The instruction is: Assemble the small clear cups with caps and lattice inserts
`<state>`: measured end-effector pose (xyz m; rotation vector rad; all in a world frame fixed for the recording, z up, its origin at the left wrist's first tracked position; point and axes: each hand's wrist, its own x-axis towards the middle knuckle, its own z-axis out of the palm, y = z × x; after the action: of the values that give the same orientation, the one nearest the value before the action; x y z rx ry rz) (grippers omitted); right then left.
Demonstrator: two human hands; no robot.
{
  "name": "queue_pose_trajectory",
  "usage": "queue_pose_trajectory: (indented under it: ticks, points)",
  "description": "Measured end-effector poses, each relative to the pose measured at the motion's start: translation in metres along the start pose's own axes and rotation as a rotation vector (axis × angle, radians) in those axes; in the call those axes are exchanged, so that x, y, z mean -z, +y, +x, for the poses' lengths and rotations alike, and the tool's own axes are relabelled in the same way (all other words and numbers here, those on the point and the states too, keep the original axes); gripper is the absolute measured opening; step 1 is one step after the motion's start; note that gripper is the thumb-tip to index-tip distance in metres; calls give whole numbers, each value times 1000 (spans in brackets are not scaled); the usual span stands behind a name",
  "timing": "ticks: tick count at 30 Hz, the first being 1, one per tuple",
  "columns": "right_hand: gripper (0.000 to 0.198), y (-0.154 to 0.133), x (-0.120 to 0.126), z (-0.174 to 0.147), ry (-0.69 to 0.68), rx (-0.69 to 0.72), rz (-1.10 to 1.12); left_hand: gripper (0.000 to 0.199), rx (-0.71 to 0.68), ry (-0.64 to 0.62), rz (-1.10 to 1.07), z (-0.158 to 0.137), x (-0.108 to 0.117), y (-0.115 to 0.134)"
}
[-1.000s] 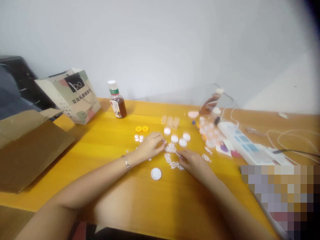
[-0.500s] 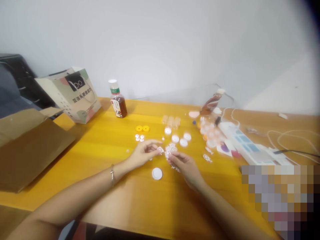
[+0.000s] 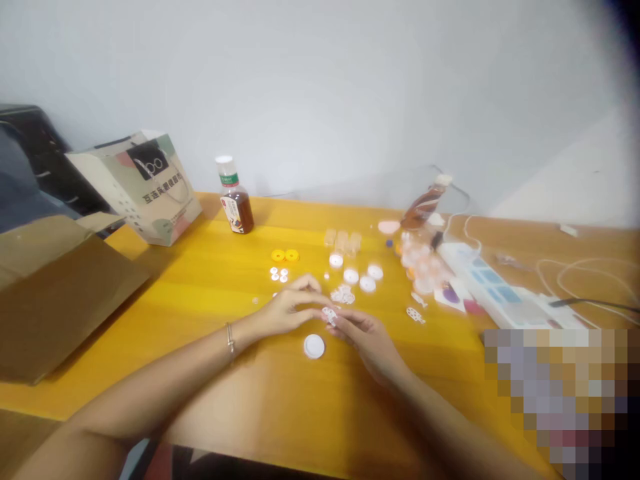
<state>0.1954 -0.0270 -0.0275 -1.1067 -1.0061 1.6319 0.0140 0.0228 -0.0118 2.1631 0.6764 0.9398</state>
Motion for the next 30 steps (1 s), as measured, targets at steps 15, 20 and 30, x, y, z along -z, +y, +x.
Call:
queue_pose_trajectory:
  ticks: [15,20,30]
  points:
    - [16,-3,1,-2,-7,15,-55,23,40,-190,-39,2,7,3]
    - [14,-3,1,-3,20,39,-100,22,71,-181,-26,3,6,6]
    - [17,-3,-2,-4,70,50,-142,22,201,-179,-126,4,1,7]
